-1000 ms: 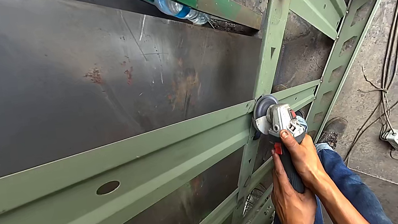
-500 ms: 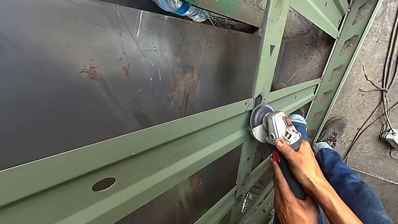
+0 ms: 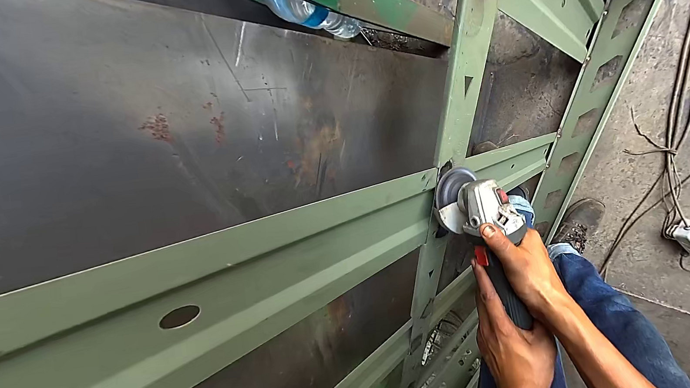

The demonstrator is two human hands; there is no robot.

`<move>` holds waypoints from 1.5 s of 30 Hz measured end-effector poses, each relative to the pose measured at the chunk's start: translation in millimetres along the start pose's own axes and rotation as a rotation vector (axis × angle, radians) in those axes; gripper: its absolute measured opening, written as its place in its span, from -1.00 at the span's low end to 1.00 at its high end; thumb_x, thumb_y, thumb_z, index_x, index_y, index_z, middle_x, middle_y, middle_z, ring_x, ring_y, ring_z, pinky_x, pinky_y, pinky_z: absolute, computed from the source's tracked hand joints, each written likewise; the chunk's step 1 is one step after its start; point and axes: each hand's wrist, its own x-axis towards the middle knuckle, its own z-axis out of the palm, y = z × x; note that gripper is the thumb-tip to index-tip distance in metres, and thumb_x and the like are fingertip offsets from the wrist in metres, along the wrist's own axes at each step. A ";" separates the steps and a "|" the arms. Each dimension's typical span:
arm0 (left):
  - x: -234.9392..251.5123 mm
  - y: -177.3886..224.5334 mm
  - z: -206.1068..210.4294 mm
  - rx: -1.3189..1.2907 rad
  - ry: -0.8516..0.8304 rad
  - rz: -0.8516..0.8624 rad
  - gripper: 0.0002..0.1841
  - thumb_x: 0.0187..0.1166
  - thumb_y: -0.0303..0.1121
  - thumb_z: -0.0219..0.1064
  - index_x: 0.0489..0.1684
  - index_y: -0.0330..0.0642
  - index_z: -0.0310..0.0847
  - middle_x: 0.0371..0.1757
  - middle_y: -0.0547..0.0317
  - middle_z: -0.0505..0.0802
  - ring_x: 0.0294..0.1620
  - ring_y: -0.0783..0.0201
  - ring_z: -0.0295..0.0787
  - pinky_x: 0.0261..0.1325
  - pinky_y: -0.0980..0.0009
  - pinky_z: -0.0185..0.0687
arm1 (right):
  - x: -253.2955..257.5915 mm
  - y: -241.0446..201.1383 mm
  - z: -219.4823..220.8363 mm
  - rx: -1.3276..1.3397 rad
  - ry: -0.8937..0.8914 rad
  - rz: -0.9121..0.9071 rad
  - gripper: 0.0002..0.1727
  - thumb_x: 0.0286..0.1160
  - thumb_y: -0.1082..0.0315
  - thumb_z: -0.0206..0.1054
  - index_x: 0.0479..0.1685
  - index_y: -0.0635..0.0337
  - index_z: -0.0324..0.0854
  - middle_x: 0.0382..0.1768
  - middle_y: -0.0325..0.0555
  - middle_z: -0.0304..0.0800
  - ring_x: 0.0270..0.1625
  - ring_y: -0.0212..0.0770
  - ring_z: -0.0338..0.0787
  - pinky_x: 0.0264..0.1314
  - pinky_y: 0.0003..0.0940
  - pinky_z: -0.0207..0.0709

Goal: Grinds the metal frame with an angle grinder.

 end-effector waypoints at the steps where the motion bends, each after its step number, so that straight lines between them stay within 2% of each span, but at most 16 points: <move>1: 3.5 1.2 1.5 -0.003 0.008 0.012 0.11 0.07 -0.12 0.51 0.79 -0.45 0.08 0.48 -0.21 0.69 0.33 0.09 0.77 0.21 0.12 0.78 | 2.3 -2.8 -1.1 -0.004 -0.001 -0.018 -0.35 0.09 -0.52 0.46 -0.33 -0.10 0.79 -0.54 -0.26 0.82 -0.47 -0.28 0.82 -0.40 -0.23 0.72; 3: 3.3 1.4 1.5 -0.011 0.015 0.016 0.11 0.08 -0.12 0.51 0.79 -0.44 0.09 0.46 -0.21 0.69 0.33 0.10 0.77 0.22 0.13 0.77 | 1.8 -4.1 -0.9 0.001 -0.002 -0.028 -0.32 0.07 -0.56 0.45 -0.32 -0.11 0.79 -0.53 -0.25 0.82 -0.47 -0.27 0.82 -0.42 -0.23 0.71; 8: -11.4 -5.3 -3.8 -0.013 0.001 -0.014 0.13 0.08 -0.16 0.53 0.79 -0.47 0.04 0.52 -0.21 0.65 0.37 0.11 0.75 0.26 0.14 0.76 | -7.8 6.0 3.0 0.012 -0.020 0.040 -0.41 0.09 -0.41 0.53 -0.39 -0.04 0.78 -0.55 -0.26 0.81 -0.45 -0.30 0.83 -0.33 -0.24 0.75; 13: 0.3 2.6 3.0 -0.005 -0.020 -0.018 0.13 0.05 -0.15 0.55 0.81 -0.39 0.07 0.50 -0.17 0.68 0.32 0.10 0.78 0.19 0.10 0.79 | 3.8 -0.2 -3.8 -0.032 0.007 0.007 -0.34 0.11 -0.55 0.43 -0.34 -0.11 0.79 -0.55 -0.25 0.82 -0.49 -0.27 0.82 -0.43 -0.21 0.71; 15: -4.1 1.7 2.3 -0.015 -0.010 -0.024 0.14 0.05 -0.17 0.56 0.81 -0.41 0.05 0.52 -0.17 0.66 0.32 0.12 0.78 0.18 0.12 0.79 | 0.5 0.5 -2.6 -0.035 0.005 0.028 -0.34 0.05 -0.54 0.47 -0.39 -0.11 0.78 -0.57 -0.27 0.80 -0.50 -0.28 0.81 -0.42 -0.21 0.71; 18: -10.5 -2.2 -1.7 -0.005 -0.021 -0.042 0.14 0.05 -0.17 0.53 0.82 -0.42 0.03 0.51 -0.18 0.66 0.32 0.11 0.78 0.20 0.12 0.78 | -5.8 5.5 0.9 -0.020 -0.001 0.053 -0.40 0.09 -0.45 0.52 -0.43 -0.07 0.77 -0.58 -0.26 0.80 -0.49 -0.29 0.81 -0.39 -0.23 0.72; 23: -1.8 -0.6 -0.7 0.000 -0.025 -0.022 0.13 0.05 -0.14 0.55 0.81 -0.40 0.07 0.51 -0.18 0.67 0.36 0.10 0.76 0.24 0.12 0.76 | 0.4 1.7 0.0 0.002 0.011 0.011 -0.36 0.13 -0.50 0.47 -0.31 -0.09 0.78 -0.54 -0.23 0.82 -0.48 -0.25 0.82 -0.42 -0.20 0.72; 25: -6.0 -2.8 -0.6 -0.026 -0.017 -0.024 0.13 0.07 -0.17 0.55 0.81 -0.43 0.03 0.58 -0.19 0.61 0.42 0.12 0.72 0.31 0.15 0.74 | -1.5 2.8 1.4 0.001 0.004 0.033 -0.41 0.12 -0.43 0.52 -0.39 -0.06 0.77 -0.57 -0.25 0.81 -0.48 -0.26 0.82 -0.39 -0.20 0.74; 27: -10.6 -4.1 -3.1 -0.022 -0.020 -0.036 0.15 0.04 -0.20 0.55 0.81 -0.44 0.02 0.59 -0.20 0.60 0.40 0.12 0.73 0.28 0.15 0.75 | -5.2 5.8 2.5 0.005 -0.012 0.068 -0.44 0.11 -0.39 0.55 -0.44 -0.05 0.77 -0.58 -0.26 0.80 -0.48 -0.29 0.82 -0.36 -0.22 0.74; 30: -0.7 0.4 0.2 -0.001 -0.034 -0.024 0.15 0.03 -0.16 0.56 0.82 -0.39 0.06 0.51 -0.16 0.67 0.34 0.12 0.77 0.22 0.13 0.77 | 1.0 0.6 -1.8 -0.018 0.010 0.044 -0.39 0.16 -0.45 0.48 -0.35 -0.07 0.78 -0.55 -0.24 0.81 -0.48 -0.26 0.82 -0.40 -0.19 0.72; 33: 2.9 2.0 2.6 -0.017 -0.018 -0.017 0.15 0.03 -0.14 0.56 0.82 -0.39 0.05 0.51 -0.18 0.67 0.35 0.11 0.76 0.26 0.13 0.75 | 2.8 -5.5 -2.6 -0.012 0.012 0.014 -0.37 0.15 -0.51 0.45 -0.34 -0.11 0.78 -0.55 -0.24 0.81 -0.50 -0.26 0.81 -0.43 -0.19 0.70; 35: -6.5 -3.5 -2.4 -0.021 -0.015 -0.017 0.15 0.06 -0.13 0.54 0.82 -0.43 0.02 0.56 -0.21 0.62 0.41 0.11 0.72 0.31 0.13 0.73 | -5.3 0.3 1.8 0.006 -0.006 0.035 -0.39 0.12 -0.46 0.51 -0.38 -0.07 0.78 -0.57 -0.26 0.81 -0.49 -0.27 0.82 -0.40 -0.20 0.73; 38: -9.7 -7.5 -7.6 0.003 -0.046 -0.037 0.15 0.04 -0.16 0.55 0.83 -0.36 0.04 0.54 -0.13 0.65 0.36 0.12 0.76 0.20 0.10 0.77 | -7.4 7.3 4.6 0.009 0.003 0.074 -0.44 0.15 -0.38 0.51 -0.41 -0.04 0.78 -0.56 -0.26 0.81 -0.46 -0.29 0.83 -0.35 -0.21 0.74; 42: 4.0 -2.9 -0.4 0.007 -0.057 -0.019 0.14 0.06 -0.13 0.55 0.83 -0.35 0.06 0.51 -0.12 0.68 0.36 0.12 0.76 0.24 0.10 0.76 | 3.8 1.4 0.2 0.012 0.029 0.032 -0.38 0.19 -0.47 0.45 -0.32 -0.08 0.78 -0.55 -0.23 0.82 -0.49 -0.25 0.83 -0.41 -0.20 0.72; 45: -4.7 -7.7 -2.3 -0.004 -0.036 -0.012 0.15 0.06 -0.14 0.53 0.83 -0.39 0.02 0.55 -0.16 0.64 0.38 0.12 0.75 0.25 0.11 0.76 | -2.1 6.2 3.4 0.011 0.019 0.050 -0.41 0.15 -0.44 0.49 -0.39 -0.06 0.77 -0.57 -0.24 0.80 -0.50 -0.27 0.81 -0.40 -0.20 0.72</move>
